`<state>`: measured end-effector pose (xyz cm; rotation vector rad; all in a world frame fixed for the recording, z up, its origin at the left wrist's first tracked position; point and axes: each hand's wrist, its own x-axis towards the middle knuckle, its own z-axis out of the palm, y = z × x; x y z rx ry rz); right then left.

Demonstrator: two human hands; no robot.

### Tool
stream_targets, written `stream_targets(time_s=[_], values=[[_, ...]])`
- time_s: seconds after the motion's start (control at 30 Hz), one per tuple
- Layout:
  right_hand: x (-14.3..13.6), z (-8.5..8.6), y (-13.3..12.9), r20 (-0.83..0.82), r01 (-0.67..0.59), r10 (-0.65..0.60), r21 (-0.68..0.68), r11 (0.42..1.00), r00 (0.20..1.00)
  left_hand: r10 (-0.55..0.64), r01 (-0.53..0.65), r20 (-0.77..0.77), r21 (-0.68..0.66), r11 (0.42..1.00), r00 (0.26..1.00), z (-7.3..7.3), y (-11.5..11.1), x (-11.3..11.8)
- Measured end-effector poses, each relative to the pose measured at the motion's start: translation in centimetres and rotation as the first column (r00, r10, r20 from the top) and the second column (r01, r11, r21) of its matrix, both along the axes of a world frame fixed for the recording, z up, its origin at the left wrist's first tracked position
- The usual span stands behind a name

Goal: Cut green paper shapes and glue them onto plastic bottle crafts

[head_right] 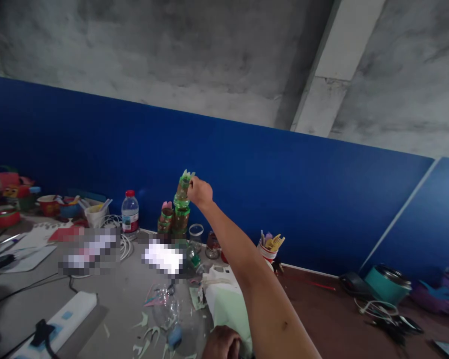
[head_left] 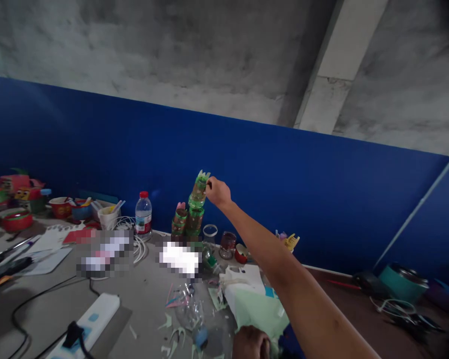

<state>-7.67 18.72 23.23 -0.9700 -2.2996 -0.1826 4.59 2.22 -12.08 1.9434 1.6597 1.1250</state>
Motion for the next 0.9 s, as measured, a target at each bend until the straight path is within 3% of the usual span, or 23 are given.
stream_targets(time_s=[0.23,0.5,0.63,0.9], values=[[0.0,-0.2,0.4,0.094,0.029,-0.025,-0.034,0.999,0.995,-0.036,0.037,-0.014,0.023,0.999,0.999,-0.2,0.0,0.3],[0.8,0.2,0.0,0.127,0.081,-0.070,-0.091,0.993,0.989,-0.069,0.070,-0.025,0.048,0.996,0.997,1.2,-0.6,-0.5],[1.1,0.5,-0.3,0.232,0.077,-0.067,-0.034,0.996,0.970,-0.002,0.000,0.021,0.064,0.998,1.000,2.2,-1.3,-0.4],[0.4,0.7,-1.3,0.309,0.048,-0.070,0.077,0.996,0.949,0.012,-0.011,-0.022,0.064,0.998,1.000,3.6,-2.0,-0.3]])
